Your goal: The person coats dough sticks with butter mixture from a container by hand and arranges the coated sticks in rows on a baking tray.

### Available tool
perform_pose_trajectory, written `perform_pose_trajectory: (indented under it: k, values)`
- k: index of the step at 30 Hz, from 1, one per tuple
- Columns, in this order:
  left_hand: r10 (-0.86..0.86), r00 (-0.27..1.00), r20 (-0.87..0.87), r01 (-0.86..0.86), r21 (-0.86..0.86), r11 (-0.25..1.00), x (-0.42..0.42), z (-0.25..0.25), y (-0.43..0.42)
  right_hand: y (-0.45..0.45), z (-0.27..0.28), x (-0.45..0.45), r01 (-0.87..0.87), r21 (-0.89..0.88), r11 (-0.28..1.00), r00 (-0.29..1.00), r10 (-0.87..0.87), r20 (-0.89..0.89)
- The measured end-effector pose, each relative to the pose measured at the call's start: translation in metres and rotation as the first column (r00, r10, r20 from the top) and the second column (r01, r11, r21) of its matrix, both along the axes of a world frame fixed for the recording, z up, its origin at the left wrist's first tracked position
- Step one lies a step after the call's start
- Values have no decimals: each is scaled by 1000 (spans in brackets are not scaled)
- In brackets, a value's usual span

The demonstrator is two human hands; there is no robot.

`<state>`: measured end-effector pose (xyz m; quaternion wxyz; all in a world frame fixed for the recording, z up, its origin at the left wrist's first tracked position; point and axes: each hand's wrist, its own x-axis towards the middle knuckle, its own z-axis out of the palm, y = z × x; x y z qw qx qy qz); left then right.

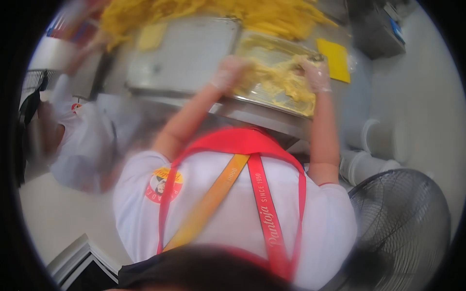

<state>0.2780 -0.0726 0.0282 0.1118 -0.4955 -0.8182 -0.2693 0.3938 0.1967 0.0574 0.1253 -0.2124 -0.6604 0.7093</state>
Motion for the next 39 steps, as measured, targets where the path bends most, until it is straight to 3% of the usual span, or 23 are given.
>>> perform_pose_trajectory:
  k: [2,5,7,9,12,15,17,20,23,25,26,27,30,31,33,34,37,39]
  values:
    - [171,973,153,-197,178,964,-13,-2,-13,12,-17,4,43,245,968,986,-80,143]
    - [488,736,469,-623,186,760,-61,10,-64,-2,2,16,114,128,985,982,-131,133]
    - [769,628,118,-777,131,615,-103,7,-109,-7,0,21,156,50,987,984,-160,83]
    - [859,503,-92,-848,143,511,-178,-55,-157,-9,-8,22,183,17,983,982,-183,51]
    - [863,460,-210,-851,172,496,-207,-66,-182,-13,-15,19,208,50,977,976,-210,57]
    - [883,446,-147,-885,72,459,-219,-70,-188,-20,-11,14,203,91,975,970,-213,119]
    - [861,470,-192,-874,37,485,-225,-80,-192,-15,-15,13,156,86,984,976,-167,142]
    - [865,476,-160,-875,15,484,-231,-87,-195,-53,14,10,30,401,916,957,-141,252]
    - [889,407,-212,-906,32,422,-223,-87,-187,-46,-31,5,-198,474,858,976,219,11]
    - [877,413,-245,-901,28,433,-205,-65,-171,-26,-31,-2,-100,401,910,994,79,69]
    - [859,454,-235,-883,10,469,-183,-24,-143,-17,-26,-6,-49,369,928,995,13,101]
    - [840,494,-225,-863,-12,505,-169,1,-117,-14,-2,-10,72,462,884,951,-201,235]
    - [587,786,-192,-569,148,809,-157,17,-57,14,5,-14,127,715,687,886,-403,230]
    - [491,843,-219,-450,211,868,-155,23,-35,11,0,-17,31,826,562,920,-339,196]
    - [297,951,-89,-267,254,930,-174,8,11,-11,-18,-17,-3,817,577,991,-107,79]
    - [243,963,-111,-214,226,950,-185,-3,34,-19,-22,-17,-22,815,579,1000,12,19]
    - [237,971,14,-237,19,971,-192,-17,87,-21,-20,-21,-108,561,821,992,50,118]
    - [270,959,89,-258,-128,958,-192,-25,105,-2,5,-21,14,602,798,954,-190,230]
